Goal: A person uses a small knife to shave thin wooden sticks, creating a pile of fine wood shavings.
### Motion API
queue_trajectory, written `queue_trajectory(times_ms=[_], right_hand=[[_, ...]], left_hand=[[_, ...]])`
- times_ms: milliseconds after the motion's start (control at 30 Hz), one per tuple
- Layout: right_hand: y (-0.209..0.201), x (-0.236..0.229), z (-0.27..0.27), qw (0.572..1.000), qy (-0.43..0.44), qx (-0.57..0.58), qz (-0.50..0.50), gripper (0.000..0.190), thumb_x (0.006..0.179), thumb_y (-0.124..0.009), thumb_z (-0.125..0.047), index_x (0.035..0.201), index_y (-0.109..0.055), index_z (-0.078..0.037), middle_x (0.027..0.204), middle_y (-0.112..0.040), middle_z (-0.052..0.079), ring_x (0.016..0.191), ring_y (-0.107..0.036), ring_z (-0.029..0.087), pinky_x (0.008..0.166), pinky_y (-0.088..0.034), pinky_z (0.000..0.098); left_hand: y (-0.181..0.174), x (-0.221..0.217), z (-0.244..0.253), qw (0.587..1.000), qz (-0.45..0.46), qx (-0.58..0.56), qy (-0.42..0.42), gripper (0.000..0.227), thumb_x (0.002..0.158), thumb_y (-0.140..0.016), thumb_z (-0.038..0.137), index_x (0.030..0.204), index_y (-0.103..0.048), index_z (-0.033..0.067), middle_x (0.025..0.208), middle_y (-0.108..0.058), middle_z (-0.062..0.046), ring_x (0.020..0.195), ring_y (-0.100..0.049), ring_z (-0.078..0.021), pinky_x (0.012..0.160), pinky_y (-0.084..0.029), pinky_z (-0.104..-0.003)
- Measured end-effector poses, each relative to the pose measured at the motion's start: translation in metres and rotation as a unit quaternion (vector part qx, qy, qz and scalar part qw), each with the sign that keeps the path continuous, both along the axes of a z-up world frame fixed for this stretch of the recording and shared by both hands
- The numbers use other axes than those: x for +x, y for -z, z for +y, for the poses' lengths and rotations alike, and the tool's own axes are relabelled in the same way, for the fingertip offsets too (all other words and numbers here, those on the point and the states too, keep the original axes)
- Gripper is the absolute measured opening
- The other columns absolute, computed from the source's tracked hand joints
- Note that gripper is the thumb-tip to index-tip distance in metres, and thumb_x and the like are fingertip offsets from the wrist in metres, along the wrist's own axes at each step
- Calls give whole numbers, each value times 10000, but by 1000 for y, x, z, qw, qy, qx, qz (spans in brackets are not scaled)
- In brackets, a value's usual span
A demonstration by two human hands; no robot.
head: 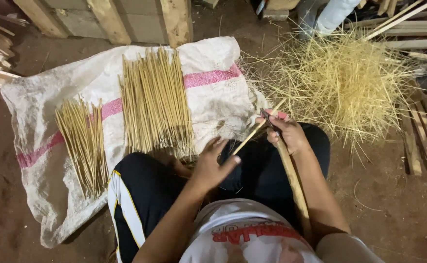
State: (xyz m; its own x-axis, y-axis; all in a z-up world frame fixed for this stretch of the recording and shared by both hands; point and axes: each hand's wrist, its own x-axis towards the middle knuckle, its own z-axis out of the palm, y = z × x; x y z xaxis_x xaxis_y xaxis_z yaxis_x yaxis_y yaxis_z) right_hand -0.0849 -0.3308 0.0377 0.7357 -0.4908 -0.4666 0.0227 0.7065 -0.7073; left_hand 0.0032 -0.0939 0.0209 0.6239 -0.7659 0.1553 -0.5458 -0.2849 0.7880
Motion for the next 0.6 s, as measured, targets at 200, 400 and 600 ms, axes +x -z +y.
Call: queue_trajectory(times_ms=[200,400,600], right_hand=[[20,4,2,999,0,-45,16,181,965,-613,24,887,-506,-100,1001,-713,145,516,-585,178,430,-434,248],[29,13,41,993,-87,-60,48,144,958,-636,8,852,-566,-60,626,-533,84,441,-596,190,359,-475,285],[87,4,74,986,-150,47,65,206,874,-737,61,835,-559,-36,603,-543,140,409,-646,325,324,-520,404]], left_hand=[[23,-6,-2,999,-25,-6,-37,191,941,-640,89,1081,-762,47,873,-711,-156,803,-748,-378,663,-618,-382],[23,-1,3,998,31,29,-47,190,960,-659,152,1070,-742,22,836,-685,-163,713,-740,-340,521,-604,-358],[22,2,9,996,4,47,-73,127,957,-686,123,981,-755,19,749,-660,-112,603,-718,-270,446,-583,-289]])
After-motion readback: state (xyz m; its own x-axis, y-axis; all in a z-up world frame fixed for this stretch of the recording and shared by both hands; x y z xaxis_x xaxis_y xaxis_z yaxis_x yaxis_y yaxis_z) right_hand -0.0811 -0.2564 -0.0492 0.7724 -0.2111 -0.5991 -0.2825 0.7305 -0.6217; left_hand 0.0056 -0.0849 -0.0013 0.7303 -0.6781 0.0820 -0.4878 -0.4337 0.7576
